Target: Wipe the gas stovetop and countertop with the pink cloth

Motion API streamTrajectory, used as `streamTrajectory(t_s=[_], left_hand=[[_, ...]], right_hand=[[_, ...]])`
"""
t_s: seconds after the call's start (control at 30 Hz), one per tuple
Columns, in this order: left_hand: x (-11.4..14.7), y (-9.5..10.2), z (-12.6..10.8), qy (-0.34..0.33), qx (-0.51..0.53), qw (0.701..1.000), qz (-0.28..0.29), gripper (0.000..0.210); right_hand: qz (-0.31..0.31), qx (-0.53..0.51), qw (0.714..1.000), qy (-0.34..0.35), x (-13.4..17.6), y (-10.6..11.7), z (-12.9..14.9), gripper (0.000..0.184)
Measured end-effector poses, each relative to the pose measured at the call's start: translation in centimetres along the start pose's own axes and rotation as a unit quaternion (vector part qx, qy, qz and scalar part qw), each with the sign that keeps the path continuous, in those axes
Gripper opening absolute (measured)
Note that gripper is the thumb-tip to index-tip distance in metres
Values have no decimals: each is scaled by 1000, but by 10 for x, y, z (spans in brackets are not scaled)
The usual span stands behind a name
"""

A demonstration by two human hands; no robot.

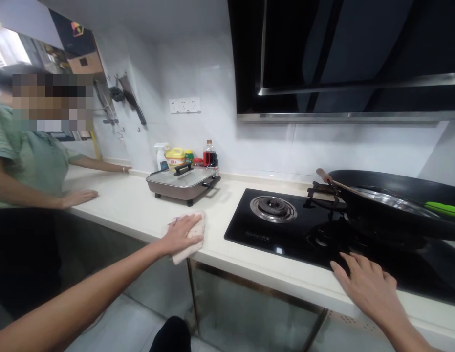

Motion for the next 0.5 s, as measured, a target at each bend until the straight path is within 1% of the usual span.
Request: streamTrajectory(t_s=[0.07, 0.1, 0.13, 0.2, 0.3, 0.37, 0.43, 0.5], left_hand=[[-18, 3, 15, 66, -13, 997, -27, 100], [-27, 4, 19, 100, -21, 994, -41, 102], [-37, 5, 22, 130, -29, 990, -54, 103], [-55, 7, 20, 164, -42, 983, -71, 99], [-73, 7, 6, 185, -41, 979, -70, 98], [-78, 5, -8, 192, -30, 979, -56, 98], [-77, 0, -27, 172, -16, 984, -40, 97], [-72, -7, -50, 126, 2, 992, -20, 95]], right_hand=[[0, -1, 1000, 3, 1, 1, 1, 82], [0, -2, 1000, 3, 1, 2, 2, 83], [0, -2, 1000, 2, 1, 3, 2, 83], [-1, 1, 1000, 0, 1, 4, 3, 82], [2, 5, 1000, -2, 0, 5, 3, 80], [2, 3, 1000, -6, -1, 4, 2, 79], [4, -4, 1000, -13, -2, 3, 2, 79], [3, -17, 1000, -16, -3, 2, 1, 80]])
Point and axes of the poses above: each hand's wrist, its own x-axis away from the middle knuckle, its own y-axis out of the back of the hand, z = x × y, the point moved 1 cm from there along -x, towards the middle knuckle, and after that the axes turned 2 degrees about x, right-handed, at the moved point
